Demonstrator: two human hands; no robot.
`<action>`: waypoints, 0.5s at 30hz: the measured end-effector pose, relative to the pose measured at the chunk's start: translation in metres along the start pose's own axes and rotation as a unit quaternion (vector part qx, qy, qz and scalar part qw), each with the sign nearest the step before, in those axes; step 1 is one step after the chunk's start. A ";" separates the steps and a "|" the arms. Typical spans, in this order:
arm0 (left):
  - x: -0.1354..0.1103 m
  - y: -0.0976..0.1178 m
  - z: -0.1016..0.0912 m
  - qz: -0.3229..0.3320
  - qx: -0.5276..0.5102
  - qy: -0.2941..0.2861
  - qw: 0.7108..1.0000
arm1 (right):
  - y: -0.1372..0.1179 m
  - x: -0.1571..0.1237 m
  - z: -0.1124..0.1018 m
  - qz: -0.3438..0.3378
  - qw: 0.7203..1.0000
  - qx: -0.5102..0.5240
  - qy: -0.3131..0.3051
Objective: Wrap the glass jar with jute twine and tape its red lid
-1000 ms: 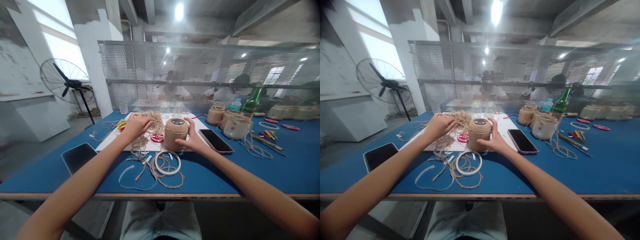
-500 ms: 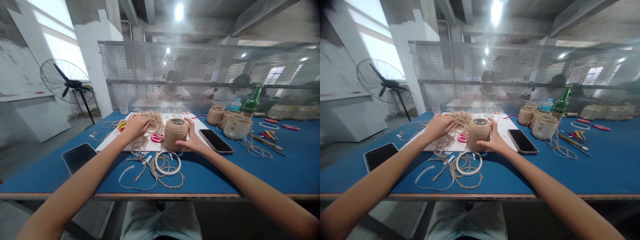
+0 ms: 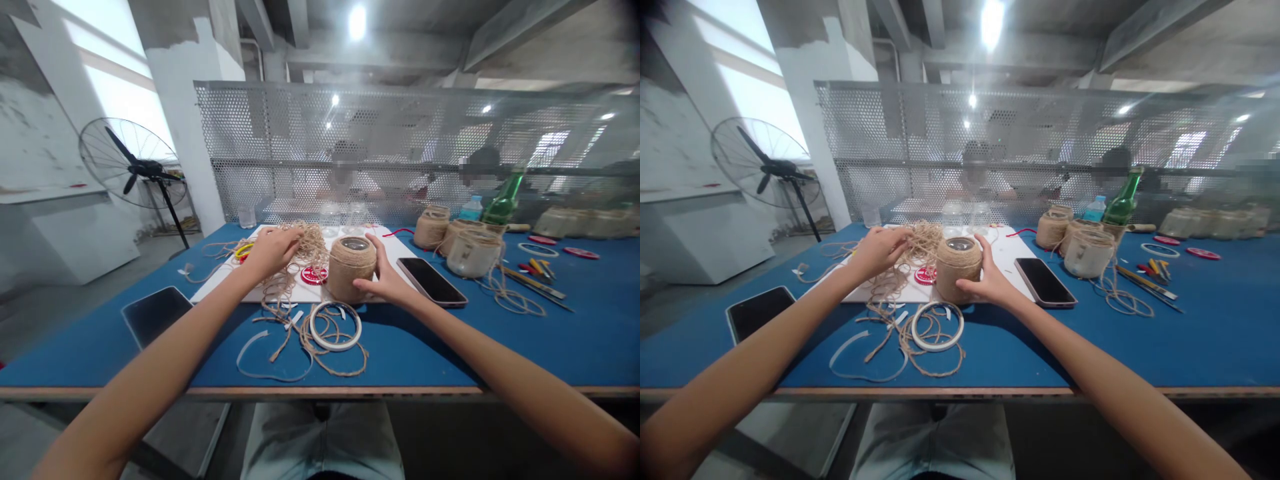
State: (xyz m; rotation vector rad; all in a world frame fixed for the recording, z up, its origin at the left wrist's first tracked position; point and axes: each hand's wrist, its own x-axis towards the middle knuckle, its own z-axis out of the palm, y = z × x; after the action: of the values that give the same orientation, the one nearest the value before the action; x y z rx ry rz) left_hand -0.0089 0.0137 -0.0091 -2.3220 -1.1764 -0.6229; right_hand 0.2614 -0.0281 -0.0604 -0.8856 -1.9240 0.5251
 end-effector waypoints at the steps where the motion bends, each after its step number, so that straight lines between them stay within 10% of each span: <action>1: 0.000 -0.001 0.000 -0.002 -0.001 -0.003 1.000 | 0.000 0.000 0.000 -0.001 1.000 0.006 -0.002; 15: -0.001 0.000 -0.002 0.013 0.051 -0.033 0.998 | 0.001 0.001 -0.002 -0.016 1.000 0.019 -0.011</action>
State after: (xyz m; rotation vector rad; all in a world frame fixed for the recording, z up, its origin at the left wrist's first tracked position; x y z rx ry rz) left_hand -0.0097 0.0117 -0.0086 -2.2840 -1.1781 -0.4694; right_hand 0.2636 -0.0267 -0.0598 -0.8271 -1.9386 0.5527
